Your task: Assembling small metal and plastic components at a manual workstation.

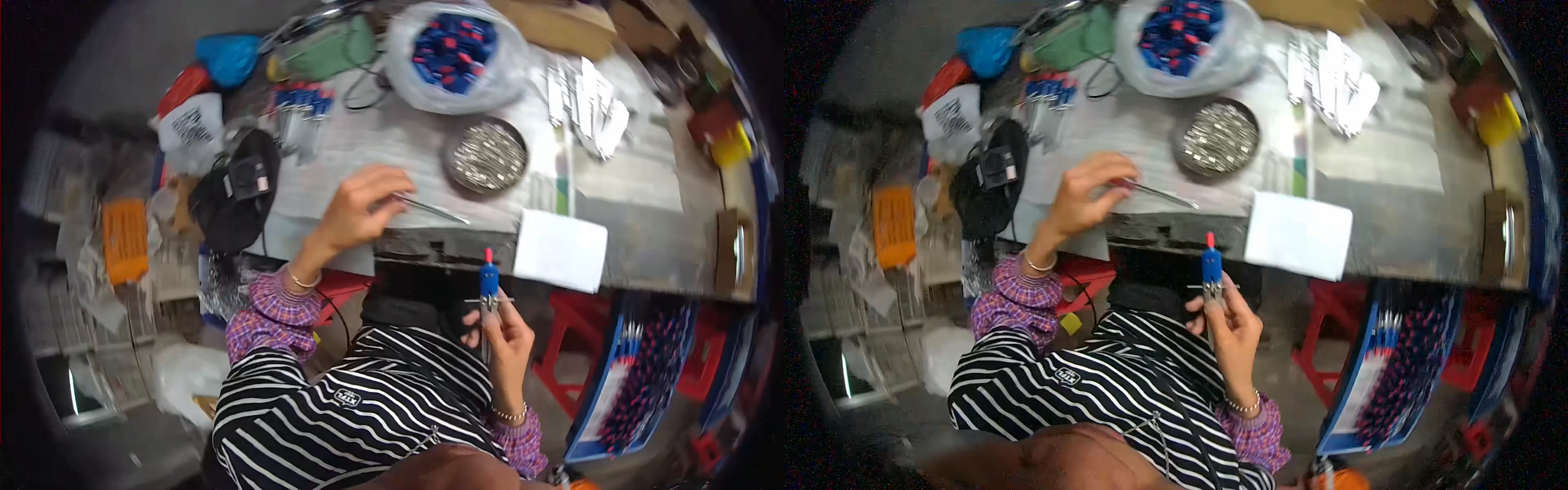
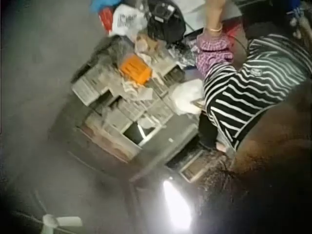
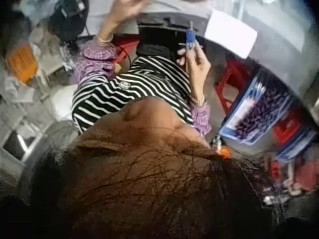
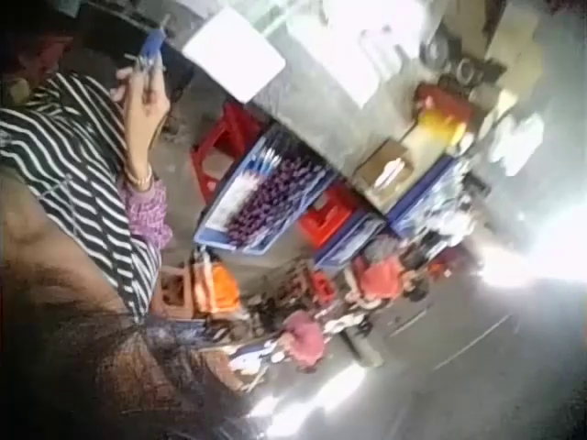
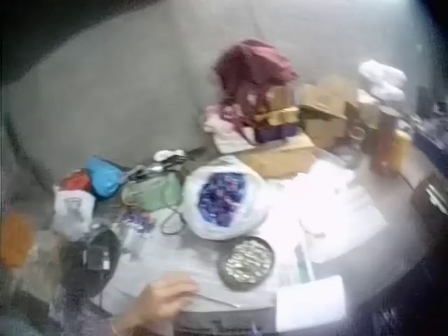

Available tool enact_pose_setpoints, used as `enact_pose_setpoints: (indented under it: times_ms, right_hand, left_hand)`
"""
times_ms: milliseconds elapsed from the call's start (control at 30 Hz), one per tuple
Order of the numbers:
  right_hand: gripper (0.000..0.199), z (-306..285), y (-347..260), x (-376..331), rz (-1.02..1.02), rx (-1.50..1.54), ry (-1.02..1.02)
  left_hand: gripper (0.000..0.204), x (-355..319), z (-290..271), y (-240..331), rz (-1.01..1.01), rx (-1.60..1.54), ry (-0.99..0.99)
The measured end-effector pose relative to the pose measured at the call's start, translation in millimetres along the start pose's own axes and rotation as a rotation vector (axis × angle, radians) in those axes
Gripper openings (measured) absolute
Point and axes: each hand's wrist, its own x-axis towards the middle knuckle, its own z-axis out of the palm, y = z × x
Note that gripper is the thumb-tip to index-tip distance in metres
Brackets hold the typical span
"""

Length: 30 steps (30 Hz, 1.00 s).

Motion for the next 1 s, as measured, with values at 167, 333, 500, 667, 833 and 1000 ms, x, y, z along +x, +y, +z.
enact_pose_setpoints:
  times_ms: [167, 333, 500, 667, 833, 1000]
  right_hand:
    - [0.055, 30.3, 0.6, 1.6, -0.041, -0.148, -0.062]
    - [0.06, 44.6, 6.2, 3.6, -0.101, -0.189, -0.043]
    - [0.064, 48.7, 11.2, 7.5, -0.138, -0.275, -0.121]
    - [0.066, 33.3, 12.6, 9.9, -0.216, -0.372, -0.184]
    - [0.055, 25.4, 10.1, 3.6, -0.122, -0.426, -0.181]
    - [0.052, 16.2, 14.1, 1.5, -0.144, -0.397, -0.179]
  left_hand:
    - [0.036, -21.7, 24.8, 48.8, -0.548, -0.916, -0.313]
    - [0.051, -22.1, 36.1, 64.5, -0.639, -1.194, -0.318]
    - [0.048, -24.3, 33.7, 55.7, -0.593, -1.239, -0.259]
    - [0.037, 12.8, -45.9, -5.5, -0.462, -0.79, 0.166]
    - [0.042, 34.9, -119.3, -138.0, -0.376, -0.099, 0.371]
    - [0.041, 24.0, -128.5, -239.7, -0.59, 0.42, 0.092]
